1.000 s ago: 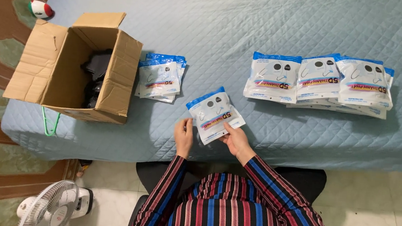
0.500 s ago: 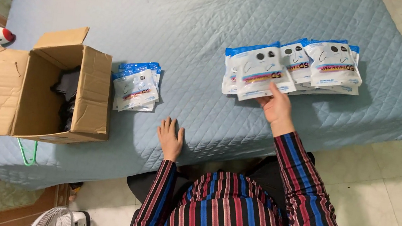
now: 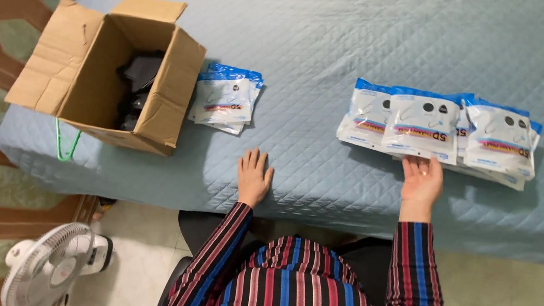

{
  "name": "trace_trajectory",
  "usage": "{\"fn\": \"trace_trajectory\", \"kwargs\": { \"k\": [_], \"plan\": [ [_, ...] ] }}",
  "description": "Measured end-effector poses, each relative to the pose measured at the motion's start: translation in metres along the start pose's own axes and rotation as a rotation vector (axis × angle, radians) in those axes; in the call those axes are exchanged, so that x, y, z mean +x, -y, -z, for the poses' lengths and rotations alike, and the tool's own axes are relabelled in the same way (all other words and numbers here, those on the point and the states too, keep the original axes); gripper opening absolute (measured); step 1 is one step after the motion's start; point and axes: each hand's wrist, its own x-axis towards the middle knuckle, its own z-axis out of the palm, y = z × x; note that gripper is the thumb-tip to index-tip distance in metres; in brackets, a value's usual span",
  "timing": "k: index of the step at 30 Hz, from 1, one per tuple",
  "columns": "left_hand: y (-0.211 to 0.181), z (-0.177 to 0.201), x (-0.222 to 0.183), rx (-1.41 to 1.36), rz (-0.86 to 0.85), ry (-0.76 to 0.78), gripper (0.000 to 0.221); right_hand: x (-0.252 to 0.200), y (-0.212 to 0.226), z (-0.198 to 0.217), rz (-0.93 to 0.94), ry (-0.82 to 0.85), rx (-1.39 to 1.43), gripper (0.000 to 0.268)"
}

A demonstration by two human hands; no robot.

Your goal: The person is taking individual black face masks out of a cardboard box, inspecting both sides, and placing them onto a bed surface.

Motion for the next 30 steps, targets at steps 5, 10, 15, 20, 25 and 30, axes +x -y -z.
{"fn": "trace_trajectory", "kwargs": {
  "k": [5,10,15,20,25,30],
  "plan": [
    [-0.008,0.008,0.003,0.026,0.01,0.078,0.053,-0.035,-0.1,0.041,0.159,-0.094,-0.337,0.029],
    [-0.009,0.01,-0.004,0.008,0.015,0.127,0.059,-0.086,-0.186,0.001,0.511,0.386,-1.28,0.033],
    [0.004,0.022,-0.033,-0.144,-0.147,0.32,0.066,-0.06,-0.259,-0.037,0.597,0.793,-2.048,0.058],
    [0.054,0.115,-0.031,-0.545,-0.094,0.602,0.047,-0.078,-0.283,-0.085,0.709,0.8,-2.23,0.067],
    [0.115,0.267,0.026,-0.698,0.05,0.556,0.04,-0.077,-0.286,-0.086,0.809,0.797,-2.22,0.066],
    [0.188,0.347,0.107,-0.481,-0.025,0.149,0.031,-0.069,-0.289,-0.078,0.988,0.793,-2.163,0.07]
  ]
}}
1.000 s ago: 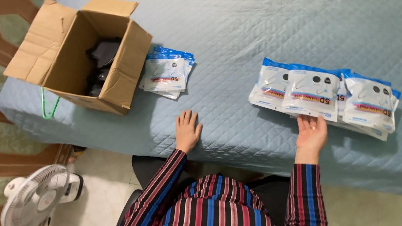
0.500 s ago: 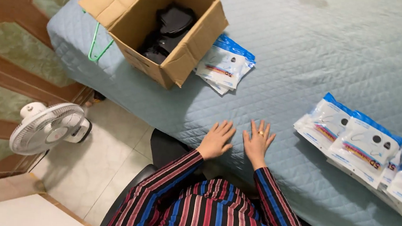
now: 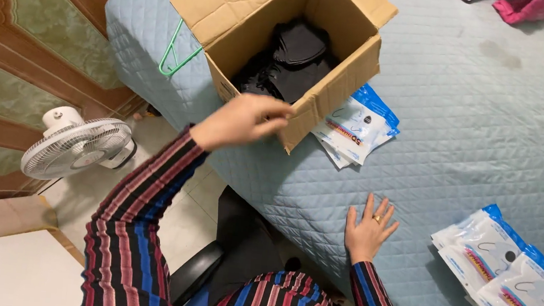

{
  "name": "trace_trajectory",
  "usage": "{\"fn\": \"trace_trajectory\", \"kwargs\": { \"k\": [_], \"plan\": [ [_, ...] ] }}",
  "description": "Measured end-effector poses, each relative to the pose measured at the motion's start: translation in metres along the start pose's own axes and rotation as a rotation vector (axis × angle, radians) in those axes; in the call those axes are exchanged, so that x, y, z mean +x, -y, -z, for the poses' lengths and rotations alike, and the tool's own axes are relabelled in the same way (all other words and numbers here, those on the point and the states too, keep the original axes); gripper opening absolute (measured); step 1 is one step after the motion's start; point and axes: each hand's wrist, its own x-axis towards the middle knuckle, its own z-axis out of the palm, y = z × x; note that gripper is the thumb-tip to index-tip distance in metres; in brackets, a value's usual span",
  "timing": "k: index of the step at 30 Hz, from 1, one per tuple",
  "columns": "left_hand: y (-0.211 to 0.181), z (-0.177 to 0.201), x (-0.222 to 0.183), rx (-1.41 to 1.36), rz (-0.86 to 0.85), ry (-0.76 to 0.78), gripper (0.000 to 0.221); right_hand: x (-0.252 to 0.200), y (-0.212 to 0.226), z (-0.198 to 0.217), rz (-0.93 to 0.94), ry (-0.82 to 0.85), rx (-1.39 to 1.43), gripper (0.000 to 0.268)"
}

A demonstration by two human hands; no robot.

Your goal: The person is taking individual black face masks out of a cardboard box, inspecting both sides, and placing them onto a bed surface.

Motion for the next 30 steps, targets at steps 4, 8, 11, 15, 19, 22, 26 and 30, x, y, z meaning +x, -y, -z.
{"fn": "trace_trajectory", "kwargs": {
  "k": [4,8,11,15,19,22,26,30],
  "plan": [
    [0.102,0.001,0.073,0.192,0.082,-0.068,0.028,-0.002,-0.002,-0.004,-0.014,-0.011,0.018,0.069],
    [0.166,-0.017,0.129,0.409,0.19,0.033,0.028,0.003,0.007,0.014,-0.045,0.071,0.059,0.068],
    [0.172,-0.037,0.162,0.554,0.228,0.247,0.022,0.006,0.011,0.021,-0.093,0.168,0.114,0.067],
    [0.184,-0.085,0.204,0.784,0.26,0.489,0.03,0.005,0.011,0.019,-0.074,0.116,0.106,0.064],
    [0.174,-0.096,0.231,0.92,0.341,0.638,0.046,0.005,0.011,0.018,-0.075,0.094,0.111,0.064],
    [0.188,-0.111,0.248,0.936,0.46,0.57,0.044,0.005,0.011,0.017,-0.073,0.084,0.086,0.064],
    [0.196,-0.127,0.263,0.971,0.57,0.59,0.047,0.005,0.008,0.014,-0.071,0.077,0.066,0.064],
    [0.224,-0.155,0.268,1.133,0.627,0.517,0.068,0.002,0.007,0.01,-0.074,0.078,0.073,0.064]
  ]
}}
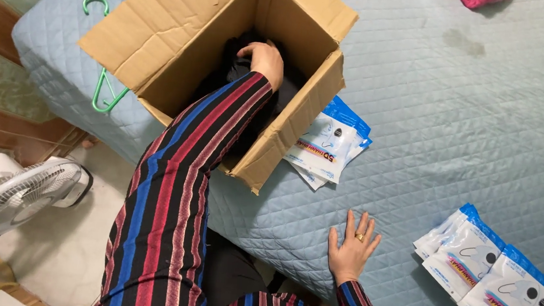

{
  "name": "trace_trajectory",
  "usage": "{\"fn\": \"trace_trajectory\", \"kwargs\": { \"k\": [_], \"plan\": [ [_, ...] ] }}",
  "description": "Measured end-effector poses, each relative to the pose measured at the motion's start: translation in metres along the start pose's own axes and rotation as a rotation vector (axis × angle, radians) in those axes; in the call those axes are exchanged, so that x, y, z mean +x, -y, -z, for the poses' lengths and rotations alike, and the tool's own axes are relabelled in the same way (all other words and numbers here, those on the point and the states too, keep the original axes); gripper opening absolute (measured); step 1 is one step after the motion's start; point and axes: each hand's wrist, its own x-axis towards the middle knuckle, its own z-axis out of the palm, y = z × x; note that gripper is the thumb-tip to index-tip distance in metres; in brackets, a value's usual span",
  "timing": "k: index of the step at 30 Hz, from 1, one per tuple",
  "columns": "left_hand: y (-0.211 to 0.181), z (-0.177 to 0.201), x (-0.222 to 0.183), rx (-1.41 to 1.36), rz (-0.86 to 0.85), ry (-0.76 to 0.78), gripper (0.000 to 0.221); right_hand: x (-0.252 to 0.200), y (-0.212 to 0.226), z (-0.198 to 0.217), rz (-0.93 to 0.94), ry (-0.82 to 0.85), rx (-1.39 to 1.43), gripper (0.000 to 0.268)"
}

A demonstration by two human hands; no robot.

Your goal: The person is taking individual black face masks out of a cardboard box, inspecting both sides, and placing them onto a bed surface.

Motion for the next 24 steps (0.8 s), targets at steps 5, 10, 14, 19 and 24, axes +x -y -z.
{"fn": "trace_trajectory", "kwargs": {
  "k": [5,10,14,19,24],
  "plan": [
    [0.009,0.005,0.003,-0.15,-0.018,-0.05,0.035,0.002,0.0,0.002,-0.004,0.007,0.002,0.064],
    [0.037,0.014,0.003,-0.368,-0.109,0.012,0.032,0.001,0.002,0.002,0.005,-0.008,0.002,0.063],
    [0.065,0.033,-0.009,-0.41,-0.118,-0.089,0.027,0.002,0.003,0.003,-0.013,0.013,0.009,0.064],
    [0.103,0.053,-0.022,-0.382,-0.122,-0.291,0.025,0.003,0.003,0.005,-0.011,0.001,0.02,0.064],
    [0.161,0.088,-0.101,-0.684,-0.174,-0.765,0.026,0.005,0.006,0.009,-0.038,0.041,0.018,0.067]
  ]
}}
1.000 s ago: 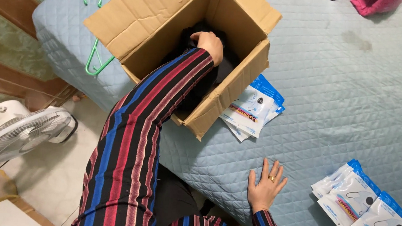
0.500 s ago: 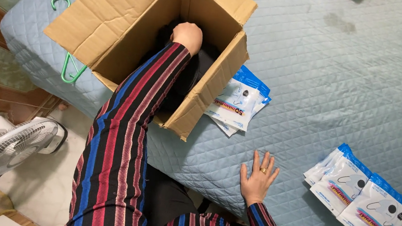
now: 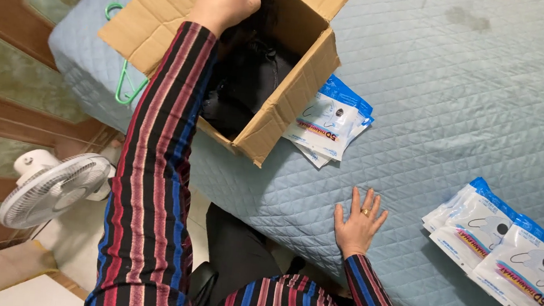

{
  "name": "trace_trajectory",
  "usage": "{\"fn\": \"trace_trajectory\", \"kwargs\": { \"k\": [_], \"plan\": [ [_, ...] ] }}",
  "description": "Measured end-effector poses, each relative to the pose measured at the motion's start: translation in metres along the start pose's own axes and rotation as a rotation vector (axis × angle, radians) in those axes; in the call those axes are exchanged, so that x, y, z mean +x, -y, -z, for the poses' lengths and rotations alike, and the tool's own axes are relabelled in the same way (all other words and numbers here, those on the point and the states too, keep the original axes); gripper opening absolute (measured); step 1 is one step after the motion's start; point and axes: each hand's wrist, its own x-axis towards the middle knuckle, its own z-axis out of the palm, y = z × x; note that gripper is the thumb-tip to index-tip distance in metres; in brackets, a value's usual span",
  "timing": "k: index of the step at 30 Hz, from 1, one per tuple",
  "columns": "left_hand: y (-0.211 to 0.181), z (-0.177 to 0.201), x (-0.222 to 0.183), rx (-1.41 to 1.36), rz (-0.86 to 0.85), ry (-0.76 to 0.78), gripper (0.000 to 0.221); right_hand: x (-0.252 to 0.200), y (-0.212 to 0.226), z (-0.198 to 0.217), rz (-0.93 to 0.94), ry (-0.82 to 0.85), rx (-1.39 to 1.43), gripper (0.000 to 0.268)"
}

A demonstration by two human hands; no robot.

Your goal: The person is taking individual black face masks out of a cardboard box, inspecting both sides, and placing them onto a bed surface.

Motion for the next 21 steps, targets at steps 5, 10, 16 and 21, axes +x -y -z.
{"fn": "trace_trajectory", "kwargs": {
  "k": [5,10,16,21],
  "plan": [
    [-0.063,0.111,-0.059,-0.5,0.065,0.059,0.014,0.001,0.002,0.004,-0.015,0.034,0.011,0.068],
    [-0.126,0.139,-0.14,-0.861,0.209,0.251,0.008,0.0,-0.001,-0.002,-0.023,0.002,0.01,0.066],
    [-0.185,0.066,-0.254,-0.816,0.051,0.348,0.058,0.004,-0.017,-0.001,-0.009,0.079,0.082,0.073],
    [-0.226,0.021,-0.334,-0.7,0.11,0.706,0.055,-0.004,-0.012,0.093,-0.09,0.443,1.133,0.085]
  ]
}}
